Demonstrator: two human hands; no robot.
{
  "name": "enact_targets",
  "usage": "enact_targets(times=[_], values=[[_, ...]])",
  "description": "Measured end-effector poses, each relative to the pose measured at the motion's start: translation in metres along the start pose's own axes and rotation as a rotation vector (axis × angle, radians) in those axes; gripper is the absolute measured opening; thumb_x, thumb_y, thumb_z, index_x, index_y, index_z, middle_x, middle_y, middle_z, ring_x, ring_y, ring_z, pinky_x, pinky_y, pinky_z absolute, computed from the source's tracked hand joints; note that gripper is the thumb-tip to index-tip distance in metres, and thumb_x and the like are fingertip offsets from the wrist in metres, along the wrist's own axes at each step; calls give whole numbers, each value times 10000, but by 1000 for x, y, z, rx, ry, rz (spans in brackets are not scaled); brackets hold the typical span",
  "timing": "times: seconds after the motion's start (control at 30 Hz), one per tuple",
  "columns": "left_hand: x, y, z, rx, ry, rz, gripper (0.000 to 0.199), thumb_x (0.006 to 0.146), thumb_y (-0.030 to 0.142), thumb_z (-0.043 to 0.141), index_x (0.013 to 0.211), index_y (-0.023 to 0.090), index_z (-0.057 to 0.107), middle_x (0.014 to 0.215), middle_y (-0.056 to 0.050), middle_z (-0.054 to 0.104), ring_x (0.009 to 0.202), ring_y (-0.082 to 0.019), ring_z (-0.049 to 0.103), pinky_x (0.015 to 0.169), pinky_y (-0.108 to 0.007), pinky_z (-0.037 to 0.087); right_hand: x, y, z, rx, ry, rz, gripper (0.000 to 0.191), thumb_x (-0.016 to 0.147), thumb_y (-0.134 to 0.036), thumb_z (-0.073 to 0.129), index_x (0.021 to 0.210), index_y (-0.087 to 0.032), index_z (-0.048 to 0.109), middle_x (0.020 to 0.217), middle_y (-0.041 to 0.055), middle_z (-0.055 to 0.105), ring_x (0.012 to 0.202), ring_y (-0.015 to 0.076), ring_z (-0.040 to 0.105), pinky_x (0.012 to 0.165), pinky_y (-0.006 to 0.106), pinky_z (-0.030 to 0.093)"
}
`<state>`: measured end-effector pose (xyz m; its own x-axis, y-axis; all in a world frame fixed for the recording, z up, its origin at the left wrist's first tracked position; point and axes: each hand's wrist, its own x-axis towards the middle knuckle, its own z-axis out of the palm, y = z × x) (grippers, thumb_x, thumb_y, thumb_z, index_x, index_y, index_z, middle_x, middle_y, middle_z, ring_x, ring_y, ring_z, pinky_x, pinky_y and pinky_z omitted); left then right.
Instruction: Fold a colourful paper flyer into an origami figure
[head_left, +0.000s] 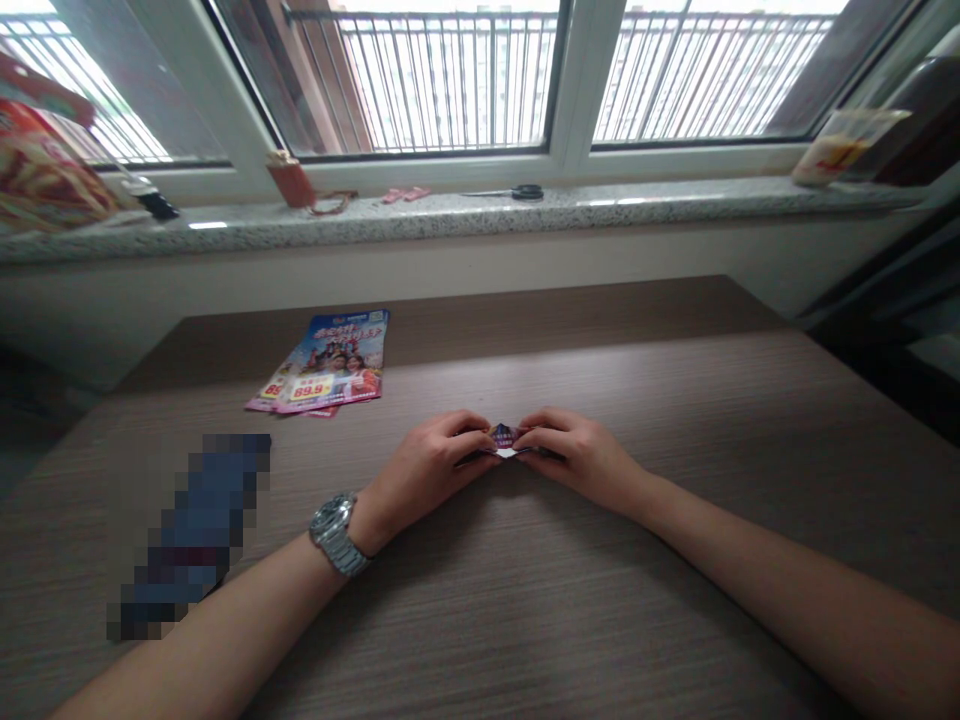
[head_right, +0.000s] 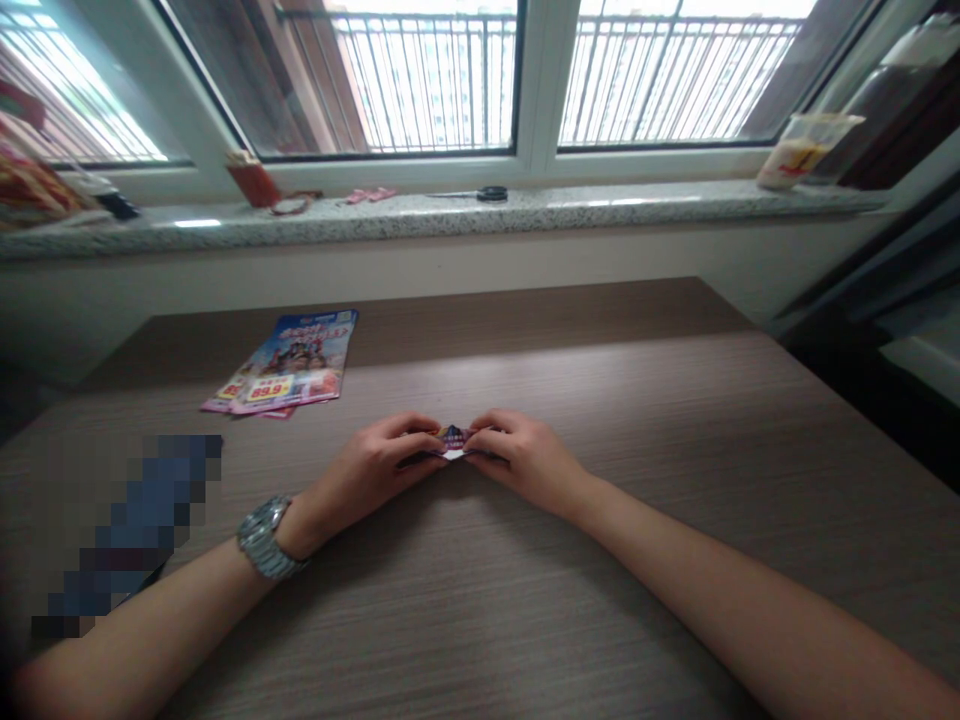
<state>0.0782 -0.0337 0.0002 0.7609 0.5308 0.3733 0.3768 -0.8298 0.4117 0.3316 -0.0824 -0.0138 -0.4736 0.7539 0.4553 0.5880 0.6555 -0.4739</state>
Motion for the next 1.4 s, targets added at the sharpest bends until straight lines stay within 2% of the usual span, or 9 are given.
enact_targets(times=[0.23, 0.43, 0.57, 0.63, 0.8, 1.03, 1.4], values=[[0, 1, 1, -97, -3, -55, 121, 997, 285, 629, 1084, 221, 684, 1097, -42, 660, 931, -150, 665, 838, -268, 538, 3, -1, 0, 19, -33, 48, 86, 984, -272, 640, 997, -201, 686, 990, 72, 709, 919, 208, 656, 808, 327, 523], [2, 5, 2, -143, 7, -145, 252, 949, 228, 700, 1190, 224, 624, 1081, -27, 687, 925, -149, 674, 818, -254, 520, 3, -2, 3, 100, 17, 223, 130, 913, -213, 725, 970, -216, 608, 858, 1, 674, 764, 161, 625, 685, 269, 473], [3, 5, 3, -170, 11, -163, 211, 956, 229, 692, 1159, 217, 635, 1072, -25, 694, 919, -145, 672, 809, -250, 513, 4, -4, 5, 174, 19, 293, 233, 904, -217, 727, 1107, -237, 613, 941, 5, 709, 841, 167, 661, 746, 280, 495], [3, 5, 4, -185, 10, -164, 168, 959, 225, 688, 1121, 211, 649, 1041, -19, 693, 890, -135, 664, 789, -240, 505, 5, -6, 4, 190, 11, 290, 248, 909, -211, 722, 1137, -239, 629, 987, 15, 722, 905, 174, 670, 806, 295, 500], [4, 8, 4, -220, 8, -158, 97, 963, 221, 682, 1057, 201, 671, 974, -5, 692, 845, -118, 653, 764, -225, 490, 9, -9, 3, 141, -13, 204, 70, 923, -173, 704, 980, -209, 688, 939, 23, 712, 903, 179, 644, 812, 297, 478], [5, 10, 2, -213, 12, -172, 93, 954, 248, 693, 1025, 188, 686, 936, -11, 697, 823, -128, 648, 750, -237, 483, 9, -9, 3, 148, -8, 219, 67, 920, -143, 699, 943, -204, 686, 902, 23, 705, 862, 181, 631, 771, 295, 465], [5, 8, 4, -196, 42, -172, 80, 939, 122, 671, 998, 175, 682, 919, -15, 708, 830, -137, 652, 751, -232, 479, 10, -9, 2, 156, -11, 237, 44, 942, -155, 667, 953, -197, 675, 912, 34, 692, 872, 187, 621, 783, 310, 467]])
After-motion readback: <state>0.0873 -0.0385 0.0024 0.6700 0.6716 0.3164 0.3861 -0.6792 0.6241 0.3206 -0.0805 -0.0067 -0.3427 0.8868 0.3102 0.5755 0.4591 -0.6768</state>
